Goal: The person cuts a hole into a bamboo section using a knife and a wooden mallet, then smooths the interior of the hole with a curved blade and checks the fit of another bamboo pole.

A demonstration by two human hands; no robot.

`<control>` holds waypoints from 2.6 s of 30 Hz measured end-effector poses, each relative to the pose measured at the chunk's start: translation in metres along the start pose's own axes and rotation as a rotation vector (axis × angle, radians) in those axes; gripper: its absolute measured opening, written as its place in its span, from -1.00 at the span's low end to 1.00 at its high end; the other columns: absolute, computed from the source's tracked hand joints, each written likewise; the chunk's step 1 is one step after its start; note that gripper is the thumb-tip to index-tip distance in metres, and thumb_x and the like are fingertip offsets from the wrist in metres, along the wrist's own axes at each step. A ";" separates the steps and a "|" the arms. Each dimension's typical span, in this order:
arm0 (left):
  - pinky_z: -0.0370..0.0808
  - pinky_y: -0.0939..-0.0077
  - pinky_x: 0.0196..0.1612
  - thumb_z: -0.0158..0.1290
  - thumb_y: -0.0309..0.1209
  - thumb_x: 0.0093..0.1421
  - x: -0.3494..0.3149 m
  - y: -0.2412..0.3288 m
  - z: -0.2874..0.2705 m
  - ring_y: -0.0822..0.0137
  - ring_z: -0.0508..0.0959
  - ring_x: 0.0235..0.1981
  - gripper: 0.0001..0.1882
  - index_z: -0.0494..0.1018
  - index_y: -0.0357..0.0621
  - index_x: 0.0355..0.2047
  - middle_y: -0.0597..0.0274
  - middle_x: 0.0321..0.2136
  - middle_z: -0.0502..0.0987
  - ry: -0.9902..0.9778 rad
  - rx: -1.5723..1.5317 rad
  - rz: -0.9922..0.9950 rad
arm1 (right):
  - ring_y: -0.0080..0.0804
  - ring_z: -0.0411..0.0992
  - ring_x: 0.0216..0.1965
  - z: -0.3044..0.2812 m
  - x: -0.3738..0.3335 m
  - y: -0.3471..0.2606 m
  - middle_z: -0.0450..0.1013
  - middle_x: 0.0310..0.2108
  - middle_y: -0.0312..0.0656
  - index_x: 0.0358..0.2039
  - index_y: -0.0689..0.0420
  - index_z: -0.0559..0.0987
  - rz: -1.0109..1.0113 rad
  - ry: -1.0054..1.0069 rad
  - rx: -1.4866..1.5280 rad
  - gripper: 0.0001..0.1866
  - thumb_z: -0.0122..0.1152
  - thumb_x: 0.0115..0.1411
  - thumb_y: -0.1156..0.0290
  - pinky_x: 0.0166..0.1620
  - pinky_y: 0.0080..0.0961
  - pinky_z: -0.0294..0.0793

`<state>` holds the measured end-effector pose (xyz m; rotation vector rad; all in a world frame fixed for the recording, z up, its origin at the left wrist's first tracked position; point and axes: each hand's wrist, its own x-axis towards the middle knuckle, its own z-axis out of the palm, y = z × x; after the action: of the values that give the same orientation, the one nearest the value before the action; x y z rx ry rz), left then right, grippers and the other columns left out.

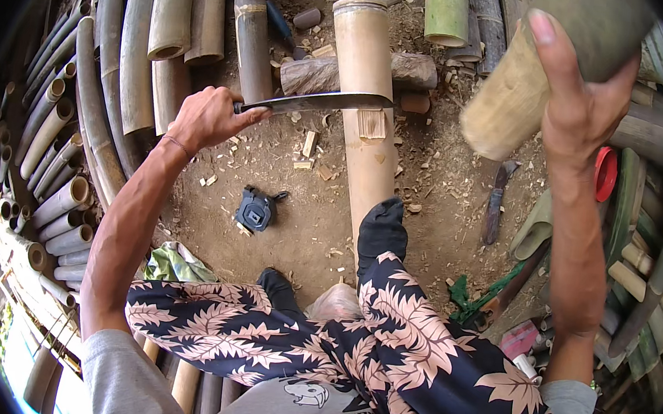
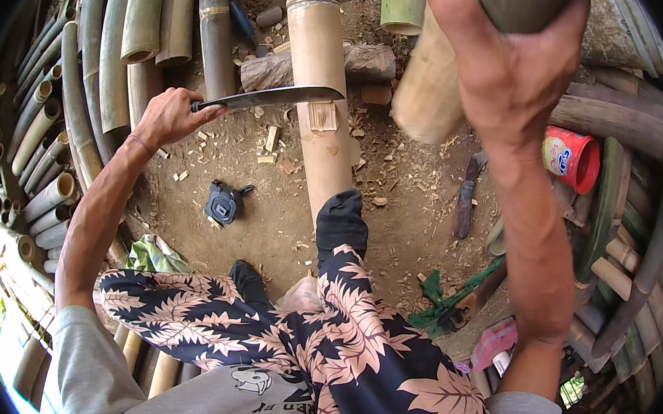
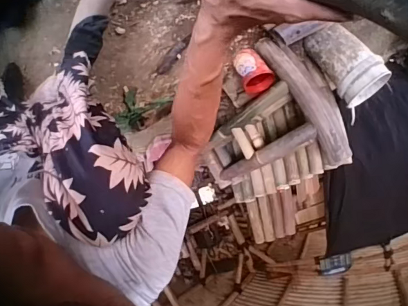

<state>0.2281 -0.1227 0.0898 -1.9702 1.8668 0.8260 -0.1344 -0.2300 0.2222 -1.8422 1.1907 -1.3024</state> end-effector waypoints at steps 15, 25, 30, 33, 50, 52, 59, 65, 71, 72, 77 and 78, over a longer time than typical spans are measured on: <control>0.54 0.17 -0.43 -0.08 0.57 0.00 0.026 -0.005 0.000 0.09 0.58 -0.65 -0.02 0.66 -0.27 -0.47 0.04 -0.77 0.47 -0.087 0.019 0.090 | 0.07 0.46 0.09 -0.004 -0.026 0.015 0.45 0.02 0.20 0.27 0.34 0.23 0.112 -0.205 -0.087 -0.11 0.39 0.05 0.12 0.19 -0.09 0.44; 0.55 0.08 -0.35 -0.12 0.57 0.02 0.022 -0.010 -0.001 -0.01 0.62 -0.54 -0.03 0.68 -0.21 -0.37 -0.03 -0.69 0.53 -0.218 -0.019 0.112 | -0.19 0.59 -0.12 -0.028 0.047 -0.002 0.54 -0.08 -0.01 0.09 0.28 0.42 0.032 -0.233 0.020 -0.44 0.34 0.15 0.27 -0.03 -0.35 0.60; 0.55 0.08 -0.35 -0.13 0.59 0.01 0.027 -0.008 -0.001 -0.01 0.62 -0.53 0.00 0.65 -0.27 -0.48 -0.04 -0.68 0.53 -0.207 -0.038 0.148 | 0.03 0.53 -0.01 0.008 -0.083 0.025 0.50 -0.02 0.16 0.28 0.13 0.25 0.276 -0.661 -0.358 -0.09 0.38 -0.07 0.12 0.07 -0.07 0.53; 0.59 0.09 -0.33 -0.12 0.58 0.01 0.028 -0.008 0.004 0.05 0.64 -0.53 0.00 0.62 -0.30 -0.55 -0.01 -0.68 0.55 -0.229 -0.068 0.123 | 0.08 0.45 0.12 0.010 -0.063 0.014 0.41 0.14 0.20 0.39 0.10 0.11 0.516 -1.004 -0.353 0.07 0.41 -0.13 0.16 0.25 -0.14 0.38; 0.39 0.17 -0.08 0.32 -0.30 -0.05 -0.077 0.025 0.079 0.11 0.46 -0.13 -0.62 0.49 -0.08 -0.22 0.17 -0.26 0.44 0.354 -0.011 0.119 | -0.15 0.38 0.16 -0.044 -0.071 0.032 0.37 0.14 0.08 0.31 0.32 0.15 0.271 -0.573 -0.135 0.06 0.54 -0.11 0.20 0.25 -0.29 0.32; 0.39 0.16 -0.08 0.32 -0.29 -0.04 -0.075 0.022 0.077 0.10 0.46 -0.12 -0.64 0.48 -0.09 -0.25 0.17 -0.26 0.44 0.274 -0.011 0.143 | -0.08 0.44 0.11 -0.038 -0.079 0.024 0.38 0.12 0.13 0.29 0.27 0.21 0.178 -0.655 -0.233 0.02 0.54 -0.13 0.21 0.18 -0.22 0.44; 0.48 0.09 -0.14 0.25 -0.31 0.02 -0.044 0.011 0.067 -0.02 0.55 -0.18 -0.74 0.49 -0.17 -0.34 0.03 -0.32 0.50 0.191 0.015 0.126 | -0.37 0.42 -0.45 -0.009 -0.090 0.061 0.41 -0.33 -0.20 0.22 -0.04 0.36 -0.924 -0.952 -0.273 -0.13 0.52 -0.15 0.16 -0.41 -0.45 0.55; 0.48 0.09 -0.14 0.25 -0.30 0.00 -0.044 0.006 0.076 0.02 0.56 -0.16 -0.74 0.49 -0.15 -0.35 0.06 -0.31 0.53 0.249 0.036 0.128 | -0.39 0.44 -0.41 -0.014 -0.087 0.044 0.42 -0.31 -0.20 0.23 0.02 0.36 -0.727 -1.148 -0.544 -0.07 0.56 -0.20 0.20 -0.40 -0.51 0.57; 0.49 0.09 -0.16 0.27 -0.24 0.05 -0.039 0.014 0.078 0.06 0.57 -0.22 -0.71 0.50 -0.16 -0.34 0.07 -0.35 0.53 0.350 0.058 0.159 | -0.27 0.48 -0.30 -0.021 -0.074 0.075 0.40 -0.28 -0.24 0.07 -0.01 0.40 -0.645 -1.224 -0.703 -0.24 0.52 -0.21 0.29 -0.26 -0.35 0.55; 0.50 0.10 -0.19 0.26 -0.21 0.08 -0.039 0.013 0.078 0.08 0.59 -0.27 -0.69 0.50 -0.17 -0.34 0.06 -0.39 0.53 0.394 0.070 0.172 | -0.22 0.47 -0.27 -0.023 -0.066 0.073 0.40 -0.23 -0.20 0.16 0.01 0.35 -0.568 -1.215 -0.847 -0.03 0.61 -0.34 0.24 -0.21 -0.33 0.54; 0.46 0.41 -0.61 0.08 0.10 0.29 -0.029 -0.006 0.043 0.38 0.45 -0.70 -0.45 0.42 -0.24 -0.32 0.30 -0.67 0.41 -0.056 -1.432 -0.040 | -0.13 0.51 -0.25 -0.047 -0.117 0.023 0.44 -0.15 -0.08 0.23 0.10 0.33 -0.332 -1.124 -0.456 0.05 0.60 -0.35 0.20 -0.22 -0.25 0.61; 0.45 0.47 -0.62 0.07 0.12 0.29 -0.031 -0.005 0.032 0.40 0.45 -0.70 -0.44 0.41 -0.23 -0.31 0.32 -0.65 0.41 0.094 -1.849 -0.058 | -0.11 0.52 -0.21 -0.052 -0.131 0.015 0.45 -0.11 -0.06 0.20 0.11 0.36 -0.300 -1.083 -0.392 0.03 0.59 -0.39 0.23 -0.16 -0.23 0.59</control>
<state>0.2275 -0.0785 0.0822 -2.6374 0.7051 3.1031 -0.2041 -0.1162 0.1735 -2.5249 0.5761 -0.0290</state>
